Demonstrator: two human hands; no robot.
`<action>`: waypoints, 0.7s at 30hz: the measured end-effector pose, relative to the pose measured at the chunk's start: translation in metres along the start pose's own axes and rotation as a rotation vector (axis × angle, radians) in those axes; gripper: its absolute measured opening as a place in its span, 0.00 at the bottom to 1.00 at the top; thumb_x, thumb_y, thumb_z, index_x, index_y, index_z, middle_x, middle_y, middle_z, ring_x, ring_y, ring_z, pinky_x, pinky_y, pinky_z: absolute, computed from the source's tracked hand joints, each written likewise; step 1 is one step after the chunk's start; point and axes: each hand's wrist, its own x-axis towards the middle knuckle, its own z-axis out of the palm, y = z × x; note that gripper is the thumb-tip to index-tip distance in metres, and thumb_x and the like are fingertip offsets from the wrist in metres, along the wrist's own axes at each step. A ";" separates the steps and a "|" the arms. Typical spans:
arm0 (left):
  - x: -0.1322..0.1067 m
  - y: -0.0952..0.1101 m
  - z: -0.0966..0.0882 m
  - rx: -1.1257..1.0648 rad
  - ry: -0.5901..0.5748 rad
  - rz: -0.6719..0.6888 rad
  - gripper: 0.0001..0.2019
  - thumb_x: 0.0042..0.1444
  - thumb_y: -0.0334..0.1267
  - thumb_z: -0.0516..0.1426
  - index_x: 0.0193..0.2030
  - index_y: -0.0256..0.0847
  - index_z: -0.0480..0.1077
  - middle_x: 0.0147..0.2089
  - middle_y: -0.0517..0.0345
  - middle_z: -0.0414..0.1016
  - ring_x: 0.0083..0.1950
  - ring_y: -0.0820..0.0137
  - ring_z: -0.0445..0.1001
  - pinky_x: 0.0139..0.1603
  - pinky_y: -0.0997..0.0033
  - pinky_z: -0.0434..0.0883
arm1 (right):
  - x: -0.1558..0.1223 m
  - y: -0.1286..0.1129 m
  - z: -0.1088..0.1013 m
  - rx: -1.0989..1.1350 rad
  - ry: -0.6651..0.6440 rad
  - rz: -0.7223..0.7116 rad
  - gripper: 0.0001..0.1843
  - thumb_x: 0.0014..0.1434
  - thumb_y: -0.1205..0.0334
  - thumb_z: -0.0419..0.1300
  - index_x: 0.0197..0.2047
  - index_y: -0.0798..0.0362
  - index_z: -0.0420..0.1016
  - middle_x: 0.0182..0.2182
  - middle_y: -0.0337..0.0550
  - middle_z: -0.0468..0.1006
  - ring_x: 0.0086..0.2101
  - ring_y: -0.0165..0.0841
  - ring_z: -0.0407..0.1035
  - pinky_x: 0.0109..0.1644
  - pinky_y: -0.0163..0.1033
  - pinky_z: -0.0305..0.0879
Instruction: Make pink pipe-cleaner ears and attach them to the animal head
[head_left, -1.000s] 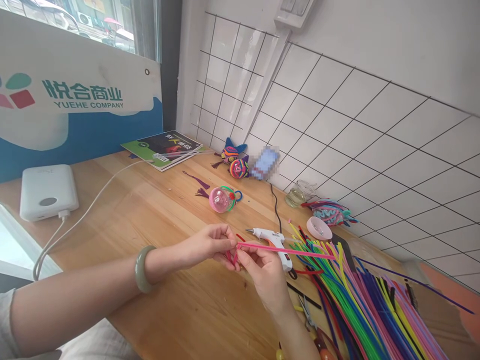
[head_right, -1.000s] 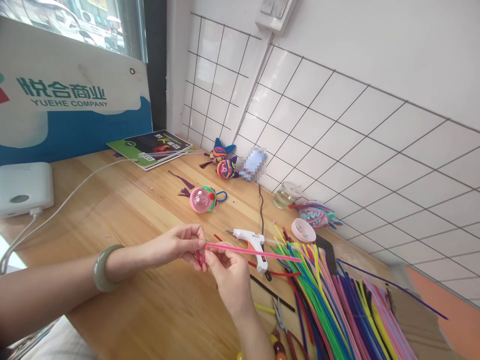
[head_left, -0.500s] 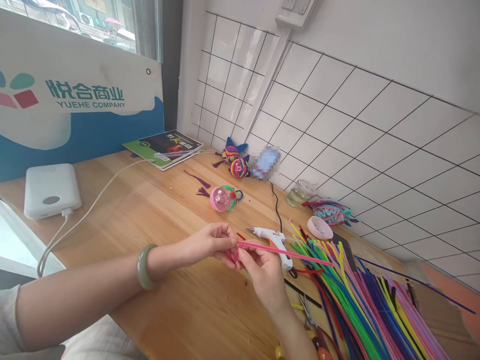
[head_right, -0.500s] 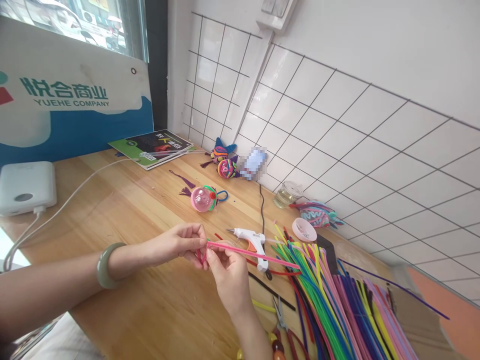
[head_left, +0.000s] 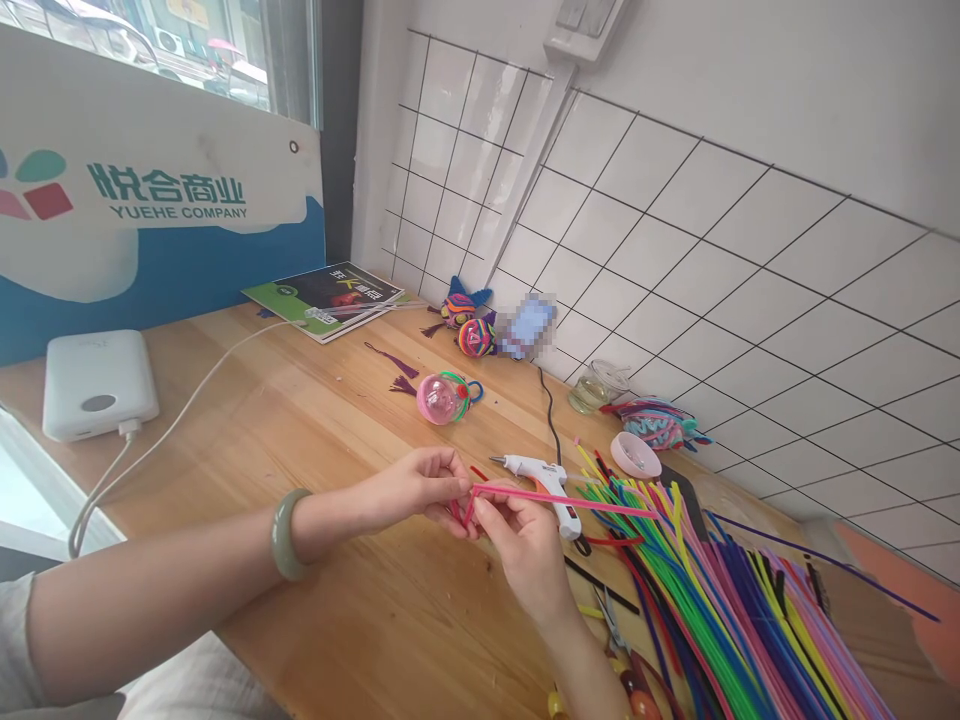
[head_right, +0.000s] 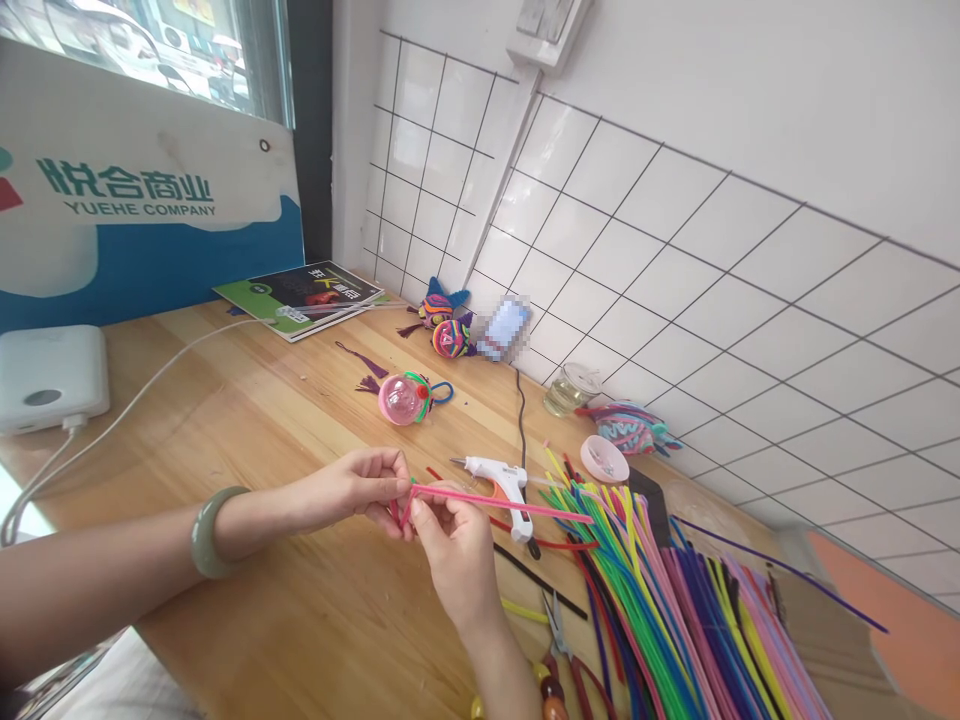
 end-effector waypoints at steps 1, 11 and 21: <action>0.000 0.000 0.000 0.001 0.000 -0.002 0.10 0.52 0.39 0.54 0.30 0.35 0.59 0.29 0.49 0.74 0.33 0.65 0.75 0.34 0.66 0.71 | 0.000 0.000 0.000 0.009 0.001 0.005 0.08 0.54 0.66 0.53 0.25 0.55 0.67 0.23 0.38 0.69 0.25 0.28 0.63 0.31 0.34 0.62; 0.000 0.002 0.000 0.008 0.004 -0.015 0.09 0.52 0.39 0.55 0.30 0.35 0.59 0.29 0.50 0.74 0.33 0.65 0.75 0.35 0.66 0.71 | -0.001 0.001 0.000 0.020 0.009 0.022 0.06 0.54 0.66 0.54 0.29 0.56 0.71 0.23 0.38 0.70 0.25 0.28 0.63 0.31 0.34 0.62; -0.001 0.003 0.001 0.010 0.010 -0.025 0.11 0.51 0.40 0.56 0.30 0.35 0.60 0.28 0.50 0.75 0.32 0.66 0.75 0.34 0.67 0.71 | -0.001 0.003 0.001 0.033 0.006 0.033 0.07 0.54 0.66 0.54 0.29 0.56 0.71 0.23 0.39 0.70 0.25 0.28 0.63 0.31 0.34 0.63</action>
